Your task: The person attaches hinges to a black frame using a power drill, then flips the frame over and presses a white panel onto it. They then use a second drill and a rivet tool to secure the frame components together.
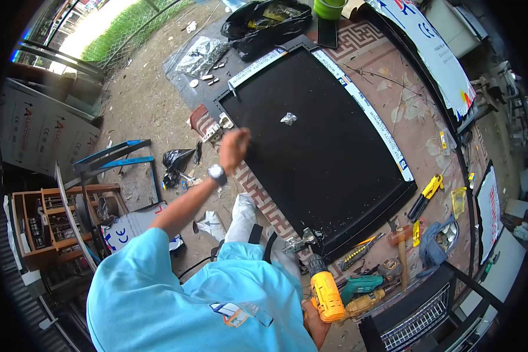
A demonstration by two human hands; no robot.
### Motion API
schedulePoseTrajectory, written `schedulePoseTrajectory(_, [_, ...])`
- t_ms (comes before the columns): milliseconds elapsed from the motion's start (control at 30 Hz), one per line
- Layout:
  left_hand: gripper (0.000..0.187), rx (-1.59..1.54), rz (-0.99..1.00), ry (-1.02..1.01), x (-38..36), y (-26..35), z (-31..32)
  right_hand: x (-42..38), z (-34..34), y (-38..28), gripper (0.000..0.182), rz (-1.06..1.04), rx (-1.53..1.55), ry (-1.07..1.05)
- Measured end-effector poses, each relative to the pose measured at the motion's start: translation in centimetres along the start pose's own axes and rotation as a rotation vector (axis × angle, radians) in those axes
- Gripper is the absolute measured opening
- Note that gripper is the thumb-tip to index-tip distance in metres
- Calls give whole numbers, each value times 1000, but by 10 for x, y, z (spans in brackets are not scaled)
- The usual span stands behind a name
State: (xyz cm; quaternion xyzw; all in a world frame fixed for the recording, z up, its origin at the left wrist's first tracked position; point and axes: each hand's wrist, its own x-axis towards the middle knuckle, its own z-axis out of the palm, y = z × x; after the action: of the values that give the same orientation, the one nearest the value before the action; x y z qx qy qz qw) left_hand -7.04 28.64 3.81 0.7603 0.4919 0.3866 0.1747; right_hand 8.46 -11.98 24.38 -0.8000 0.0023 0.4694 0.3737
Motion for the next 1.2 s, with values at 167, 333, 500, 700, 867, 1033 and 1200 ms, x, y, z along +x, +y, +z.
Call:
schedulePoseTrajectory(167, [19,449,38,-127,172,-154,-2,-12,51,9,35,-47,-27,135])
schedulePoseTrajectory(333, [19,555,104,-405,224,-199,26,-21,108,-9,35,-41,121,203])
schedulePoseTrajectory(500, [19,535,171,-461,244,-228,42,-29,144,4,34,-206,-32,240])
schedulePoseTrajectory(700, [25,737,496,-562,266,-280,65,-45,177,12,37,-169,148,392])
schedulePoseTrajectory(867, [30,855,531,-426,261,-257,54,-59,172,23,40,-171,125,348])
schedulePoseTrajectory(1033, [31,263,184,-236,279,-242,35,-67,142,34,42,-176,32,378])
schedulePoseTrajectory(1200, [37,-388,46,-488,159,-101,0,-65,98,52,37,-208,38,304])
